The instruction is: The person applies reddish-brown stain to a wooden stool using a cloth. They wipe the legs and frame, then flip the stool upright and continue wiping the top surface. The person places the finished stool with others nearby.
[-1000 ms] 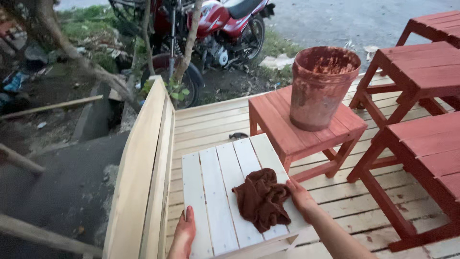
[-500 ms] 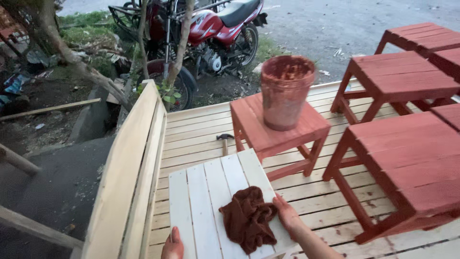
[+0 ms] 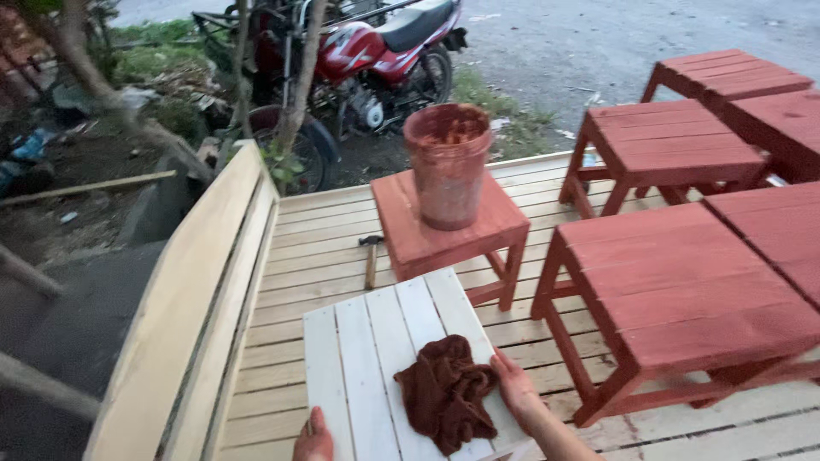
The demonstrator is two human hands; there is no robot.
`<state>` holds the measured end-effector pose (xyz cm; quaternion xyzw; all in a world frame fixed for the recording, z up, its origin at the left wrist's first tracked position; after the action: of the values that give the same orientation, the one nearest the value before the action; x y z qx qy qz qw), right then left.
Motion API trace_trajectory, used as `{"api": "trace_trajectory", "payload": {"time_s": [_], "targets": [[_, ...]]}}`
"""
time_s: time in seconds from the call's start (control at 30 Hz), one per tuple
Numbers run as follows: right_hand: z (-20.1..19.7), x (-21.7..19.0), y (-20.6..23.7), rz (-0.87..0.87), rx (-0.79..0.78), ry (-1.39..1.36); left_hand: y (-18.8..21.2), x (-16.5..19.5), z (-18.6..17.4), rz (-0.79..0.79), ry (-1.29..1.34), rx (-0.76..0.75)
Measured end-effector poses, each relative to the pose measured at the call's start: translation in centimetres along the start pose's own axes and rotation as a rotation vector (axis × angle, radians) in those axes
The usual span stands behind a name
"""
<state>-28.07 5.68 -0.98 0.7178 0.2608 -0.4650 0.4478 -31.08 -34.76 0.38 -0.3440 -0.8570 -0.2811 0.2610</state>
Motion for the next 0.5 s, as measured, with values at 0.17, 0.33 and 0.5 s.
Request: {"api": "trace_trajectory", "payload": {"time_s": [0.17,0.33,0.5], "targets": [[-7.5,1.3,-1.6,0.110,0.121,0.018,4.1,4.8,4.5,0.084,-0.046,-0.067],[-12.1,0.8,-3.5,0.022,0.206,0.001,5.1,9.1,8.7,0.163,-0.154,-0.109],[-12.8,0.0,-4.2,-0.060,0.317,0.319,5.0,9.5,9.6,0.166,-0.170,-0.086]]}}
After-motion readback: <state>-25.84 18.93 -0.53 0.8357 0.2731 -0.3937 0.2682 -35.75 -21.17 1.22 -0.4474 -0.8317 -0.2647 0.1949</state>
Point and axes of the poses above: each hand's wrist, its own y-axis away from the middle knuckle, its own z-axis out of the palm, x = y × z, the point moved 8 cm from there along -y, towards the middle knuckle, and after that the axes turned 9 degrees about x, right-handed, at the moved point
